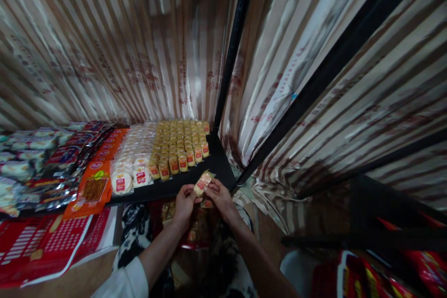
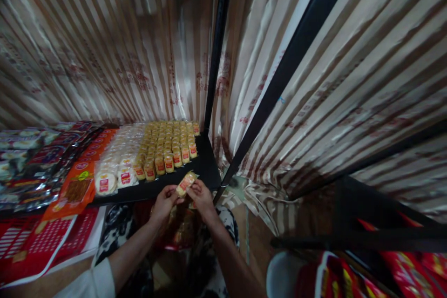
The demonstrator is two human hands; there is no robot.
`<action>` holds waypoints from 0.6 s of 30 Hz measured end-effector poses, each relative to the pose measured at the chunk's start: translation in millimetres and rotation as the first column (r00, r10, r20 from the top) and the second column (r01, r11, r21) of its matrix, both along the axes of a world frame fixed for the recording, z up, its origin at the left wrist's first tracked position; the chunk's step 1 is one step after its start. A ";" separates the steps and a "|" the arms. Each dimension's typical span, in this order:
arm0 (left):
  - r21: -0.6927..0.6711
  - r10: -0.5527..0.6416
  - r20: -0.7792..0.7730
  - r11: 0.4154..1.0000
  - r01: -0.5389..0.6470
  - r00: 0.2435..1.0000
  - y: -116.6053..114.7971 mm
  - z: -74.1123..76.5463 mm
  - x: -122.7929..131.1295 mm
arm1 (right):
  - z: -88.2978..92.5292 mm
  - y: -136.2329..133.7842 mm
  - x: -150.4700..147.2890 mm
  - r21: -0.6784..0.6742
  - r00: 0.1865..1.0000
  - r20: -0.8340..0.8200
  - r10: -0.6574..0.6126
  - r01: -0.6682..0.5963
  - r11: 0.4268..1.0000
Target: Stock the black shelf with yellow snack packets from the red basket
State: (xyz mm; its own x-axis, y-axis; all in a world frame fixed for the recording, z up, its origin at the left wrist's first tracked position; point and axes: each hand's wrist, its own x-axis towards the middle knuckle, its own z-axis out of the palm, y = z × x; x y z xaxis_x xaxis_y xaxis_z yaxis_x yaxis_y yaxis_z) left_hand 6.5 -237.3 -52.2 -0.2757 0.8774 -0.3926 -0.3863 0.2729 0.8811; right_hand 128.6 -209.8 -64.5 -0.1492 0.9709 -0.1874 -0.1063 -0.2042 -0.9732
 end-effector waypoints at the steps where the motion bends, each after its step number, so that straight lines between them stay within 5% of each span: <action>1: 0.001 0.003 0.001 1.000 -0.003 1.000 2.5 0.0 4.3 | -1.1 1.3 -0.8 0.019 1.000 0.025 -0.019 0.019 1.000; 7: 0.030 -0.036 0.011 0.999 0.036 0.999 25.2 3.4 26.4 | -12.9 17.4 4.4 0.123 0.969 0.216 -0.117 0.092 0.988; 11: 0.008 -0.156 -0.159 0.987 0.160 0.975 55.1 7.7 31.5 | -13.7 44.9 12.8 0.247 0.921 0.306 -0.240 0.167 0.955; 15: 0.019 -0.242 -0.452 0.960 0.281 0.858 94.7 16.3 29.7 | -5.7 85.7 16.9 0.350 0.899 0.269 -0.347 0.244 0.904; 18: 0.091 -0.200 -0.691 0.929 0.359 0.695 123.4 30.6 29.5 | 1.2 120.6 18.7 0.399 0.862 0.308 -0.403 0.267 0.877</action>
